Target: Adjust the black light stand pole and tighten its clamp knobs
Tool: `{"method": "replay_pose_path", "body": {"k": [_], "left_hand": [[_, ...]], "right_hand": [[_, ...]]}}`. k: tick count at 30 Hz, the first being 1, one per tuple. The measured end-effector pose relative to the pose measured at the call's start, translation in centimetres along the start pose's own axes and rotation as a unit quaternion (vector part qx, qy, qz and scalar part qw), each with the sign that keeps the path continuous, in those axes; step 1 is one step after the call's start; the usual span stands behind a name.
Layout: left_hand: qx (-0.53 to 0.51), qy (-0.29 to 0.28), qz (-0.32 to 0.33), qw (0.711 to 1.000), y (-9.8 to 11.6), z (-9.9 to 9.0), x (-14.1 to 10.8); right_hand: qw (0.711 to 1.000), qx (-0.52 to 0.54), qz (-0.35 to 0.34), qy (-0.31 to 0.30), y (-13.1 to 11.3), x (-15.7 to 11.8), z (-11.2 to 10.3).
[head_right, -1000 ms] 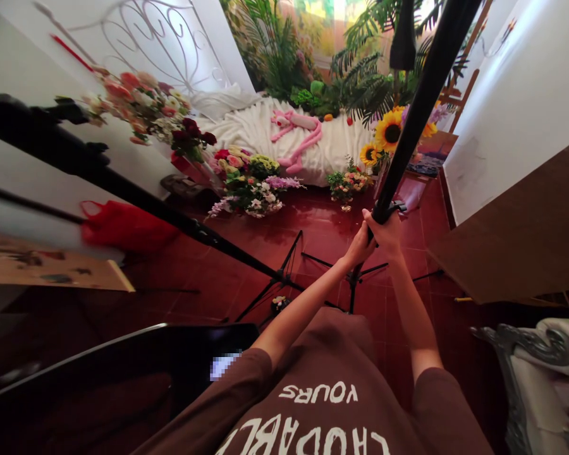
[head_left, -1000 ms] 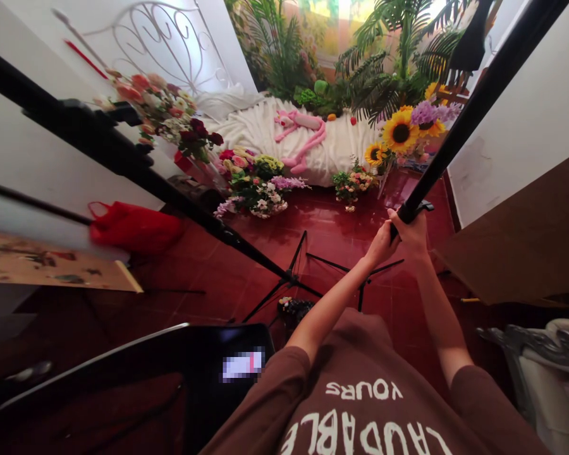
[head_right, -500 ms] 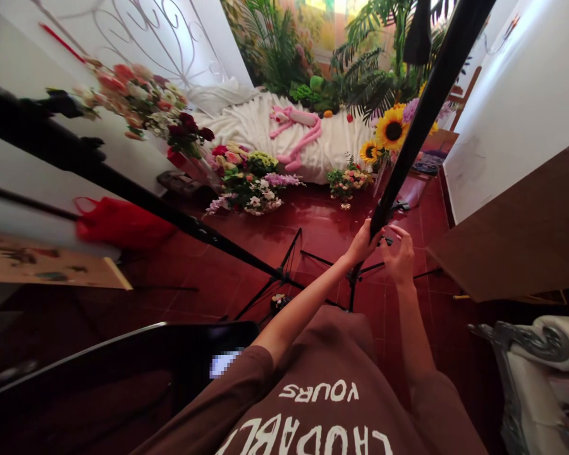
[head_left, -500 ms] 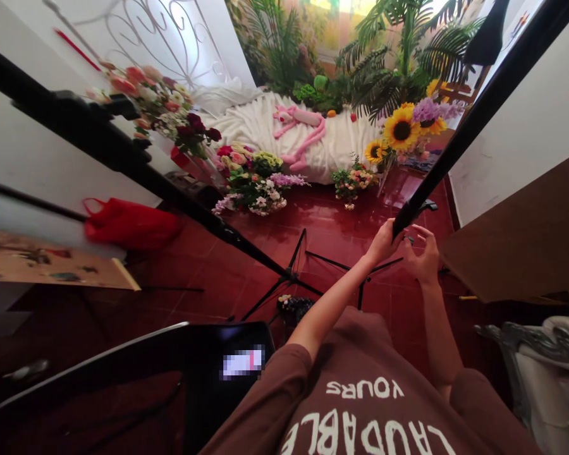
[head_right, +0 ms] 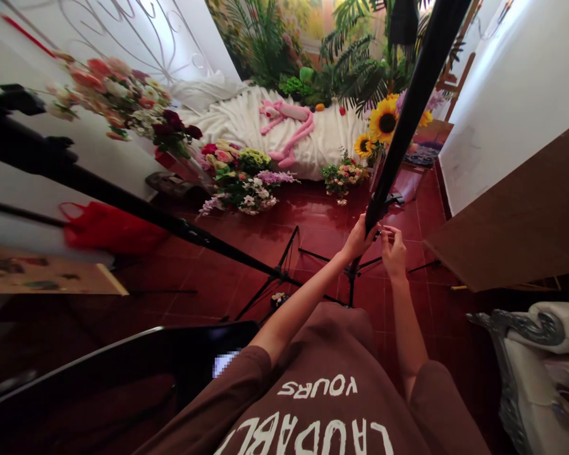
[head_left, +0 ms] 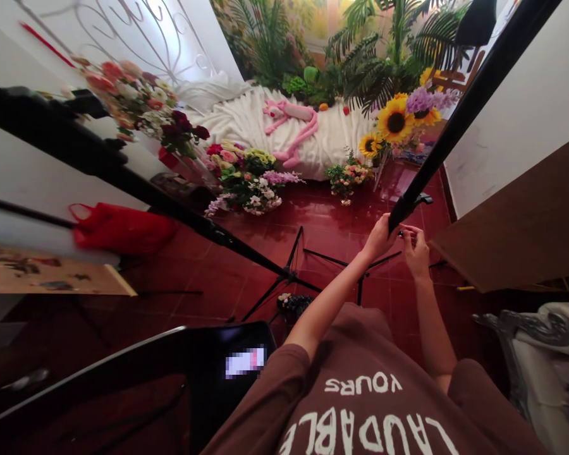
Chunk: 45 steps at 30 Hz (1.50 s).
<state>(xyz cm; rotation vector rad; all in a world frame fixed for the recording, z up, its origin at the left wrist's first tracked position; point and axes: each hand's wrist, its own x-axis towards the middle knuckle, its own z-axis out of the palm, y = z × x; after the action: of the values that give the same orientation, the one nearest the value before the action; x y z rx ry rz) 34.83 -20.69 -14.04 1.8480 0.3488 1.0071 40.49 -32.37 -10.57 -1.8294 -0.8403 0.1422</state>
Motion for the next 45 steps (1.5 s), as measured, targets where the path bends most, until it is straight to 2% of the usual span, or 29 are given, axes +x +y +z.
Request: {"method": "replay_pose_path", "body": {"k": [6, 11, 14, 17, 21, 23, 25, 29, 36, 38, 41, 42, 44, 45], "left_hand": [[-0.001, 0.0, -0.009, 1.0, 0.0, 0.0, -0.1], [-0.004, 0.0, -0.014, 1.0, 0.0, 0.0, -0.1], [-0.005, 0.001, -0.011, 1.0, 0.1, 0.0, -0.1], [-0.005, 0.0, -0.011, 1.0, 0.1, 0.0, -0.2], [-0.012, -0.009, -0.02, 1.0, 0.2, -0.1, -0.2], [-0.018, -0.014, -0.025, 0.999, 0.2, -0.1, -0.2], [-0.022, -0.016, -0.028, 0.999, 0.2, -0.1, -0.2], [-0.024, -0.02, -0.034, 0.999, 0.2, -0.2, -0.3], [-0.025, -0.031, -0.054, 0.998, 0.4, -1.0, -0.9], [-0.054, -0.037, -0.095, 0.993, -0.6, -1.5, -2.2], [-0.08, -0.052, -0.236, 0.967, -2.9, -3.3, -5.9], [-0.074, -0.066, -0.304, 0.948, -3.7, -4.2, -7.6], [-0.078, -0.091, -0.441, 0.889, -5.1, -6.7, -11.1], [-0.076, -0.091, -0.467, 0.876, -5.6, -8.2, -12.9]], "right_hand": [[0.997, 0.036, 0.065, 0.025, -0.4, 0.8, 0.4], [0.992, 0.081, 0.099, 0.005, 0.1, 1.6, 0.7], [0.979, 0.157, 0.131, -0.016, 0.4, 2.0, 0.9], [0.935, 0.275, 0.213, -0.065, 0.5, 2.7, 1.0], [0.825, 0.401, 0.38, -0.117, 0.6, 3.6, 0.5], [0.782, 0.438, 0.427, -0.119, 0.7, 3.9, 0.2], [0.768, 0.467, 0.423, -0.115, 0.9, 3.9, 0.1], [0.78, 0.498, 0.364, -0.107, 1.3, 3.4, 0.5], [0.775, 0.521, 0.356, -0.023, 1.2, 1.2, 1.1], [0.758, 0.528, 0.382, -0.006, 1.2, 0.1, 1.2], [0.692, 0.564, 0.45, -0.004, 1.3, -1.7, 1.7], [0.665, 0.578, 0.474, -0.003, 1.3, -2.3, 1.9], [0.621, 0.591, 0.515, 0.003, 1.5, -3.5, 2.6], [0.608, 0.592, 0.529, 0.004, 1.6, -4.0, 3.0]]}}
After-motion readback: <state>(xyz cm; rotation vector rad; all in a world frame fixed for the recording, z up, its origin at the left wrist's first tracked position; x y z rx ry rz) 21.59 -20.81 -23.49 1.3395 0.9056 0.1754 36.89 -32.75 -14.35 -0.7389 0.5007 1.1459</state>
